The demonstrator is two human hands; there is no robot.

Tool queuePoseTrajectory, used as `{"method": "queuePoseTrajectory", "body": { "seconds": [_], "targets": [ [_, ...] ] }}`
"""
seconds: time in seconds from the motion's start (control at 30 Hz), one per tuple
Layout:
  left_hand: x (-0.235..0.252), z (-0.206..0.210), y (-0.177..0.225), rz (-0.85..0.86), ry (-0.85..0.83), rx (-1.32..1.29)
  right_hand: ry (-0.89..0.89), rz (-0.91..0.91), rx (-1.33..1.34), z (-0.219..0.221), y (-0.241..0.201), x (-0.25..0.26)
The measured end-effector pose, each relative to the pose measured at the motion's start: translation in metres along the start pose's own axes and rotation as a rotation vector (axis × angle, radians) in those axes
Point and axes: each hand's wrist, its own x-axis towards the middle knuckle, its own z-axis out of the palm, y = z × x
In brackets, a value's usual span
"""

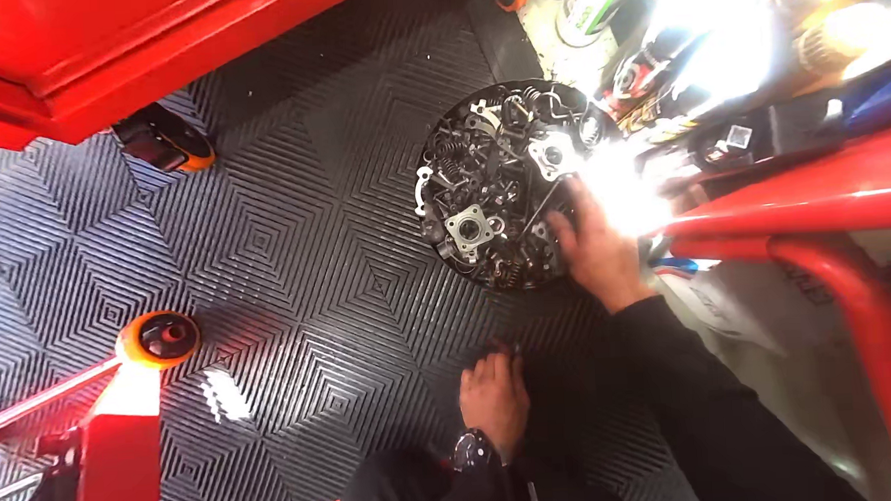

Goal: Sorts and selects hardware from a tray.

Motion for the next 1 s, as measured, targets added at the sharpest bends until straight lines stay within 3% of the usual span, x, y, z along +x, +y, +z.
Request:
{"method": "queuePoseTrajectory", "body": {
  "seconds": [0.2, 0.33, 0.47, 0.6, 0.73, 1.0],
  "targets": [
    [0.000, 0.002, -0.001, -0.001, 0.000, 0.012, 0.247, 0.036, 0.126, -0.006, -0.022, -0.015],
    [0.001, 0.001, -0.001, 0.010, 0.019, 0.004, 0.067, -0.027, 0.023, 0.020, -0.040, -0.040],
    [0.000, 0.001, -0.001, 0.003, 0.016, 0.008, 0.151, 0.001, -0.003, 0.028, -0.012, -0.029],
    [0.001, 0.004, 0.001, 0.001, 0.028, 0.001, 0.205, -0.086, 0.050, 0.017, 0.007, -0.015],
    [0.000, 0.002, -0.001, 0.004, 0.019, 0.013, 0.271, -0.055, 0.075, 0.009, 0.005, -0.002],
    [0.000, 0.001, -0.001, -0.002, -0.002, 0.002, 0.102, 0.127, 0.224, -0.021, -0.011, -0.008]
  ]
}}
